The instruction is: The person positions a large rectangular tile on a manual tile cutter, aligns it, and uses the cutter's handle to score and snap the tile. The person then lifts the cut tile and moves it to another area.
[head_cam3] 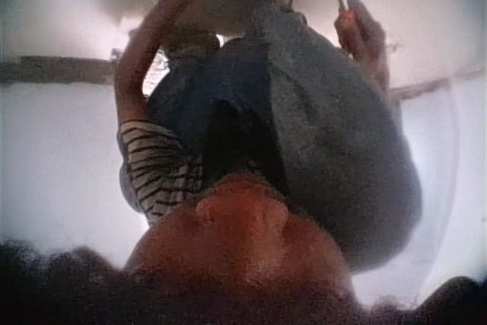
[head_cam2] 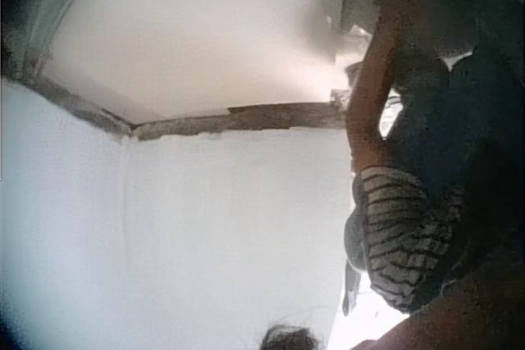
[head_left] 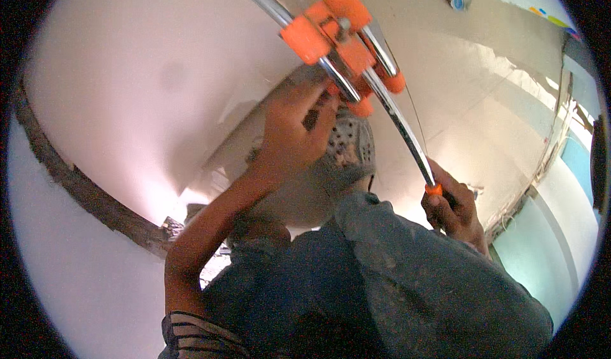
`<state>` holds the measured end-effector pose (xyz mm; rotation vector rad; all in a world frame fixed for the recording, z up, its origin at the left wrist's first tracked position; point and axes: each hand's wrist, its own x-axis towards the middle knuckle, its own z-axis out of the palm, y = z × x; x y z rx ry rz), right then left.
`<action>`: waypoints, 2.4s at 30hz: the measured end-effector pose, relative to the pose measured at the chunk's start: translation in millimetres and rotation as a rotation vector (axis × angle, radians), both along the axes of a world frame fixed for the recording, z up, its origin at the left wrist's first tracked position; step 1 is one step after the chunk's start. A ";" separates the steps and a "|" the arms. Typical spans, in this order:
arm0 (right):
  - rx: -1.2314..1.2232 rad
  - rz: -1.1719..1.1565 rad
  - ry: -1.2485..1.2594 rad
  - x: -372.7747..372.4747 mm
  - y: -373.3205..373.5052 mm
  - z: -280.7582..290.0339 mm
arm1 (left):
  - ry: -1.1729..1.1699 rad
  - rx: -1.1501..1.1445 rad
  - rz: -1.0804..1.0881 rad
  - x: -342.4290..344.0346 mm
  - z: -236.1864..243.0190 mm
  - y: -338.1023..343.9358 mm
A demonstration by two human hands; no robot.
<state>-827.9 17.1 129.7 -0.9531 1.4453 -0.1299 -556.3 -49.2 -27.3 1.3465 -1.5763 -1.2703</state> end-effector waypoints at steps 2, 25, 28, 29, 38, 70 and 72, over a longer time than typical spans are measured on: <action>-0.005 0.004 -0.027 -13.1 2.3 -9.0 | 0.013 0.032 -0.043 -1.1 12.7 -1.6; -0.558 0.430 0.145 37.0 -213.7 -90.4 | -1.362 0.047 1.254 403.5 -43.7 53.6; -0.738 0.625 0.093 55.3 -217.2 -109.8 | -1.090 0.046 1.278 430.6 -47.2 66.4; -0.730 0.615 0.075 57.5 -216.1 -115.1 | -1.030 0.103 1.267 437.8 -46.8 69.0; -0.936 0.606 0.194 73.0 -202.5 -134.1 | -0.550 0.671 1.274 473.5 -18.3 66.9; -1.263 0.543 0.284 68.9 -181.3 -162.7 | -0.228 0.597 1.259 454.0 -7.8 53.5; -1.249 0.528 0.282 65.6 -179.9 -162.0 | -0.315 0.561 1.226 450.6 -11.0 52.9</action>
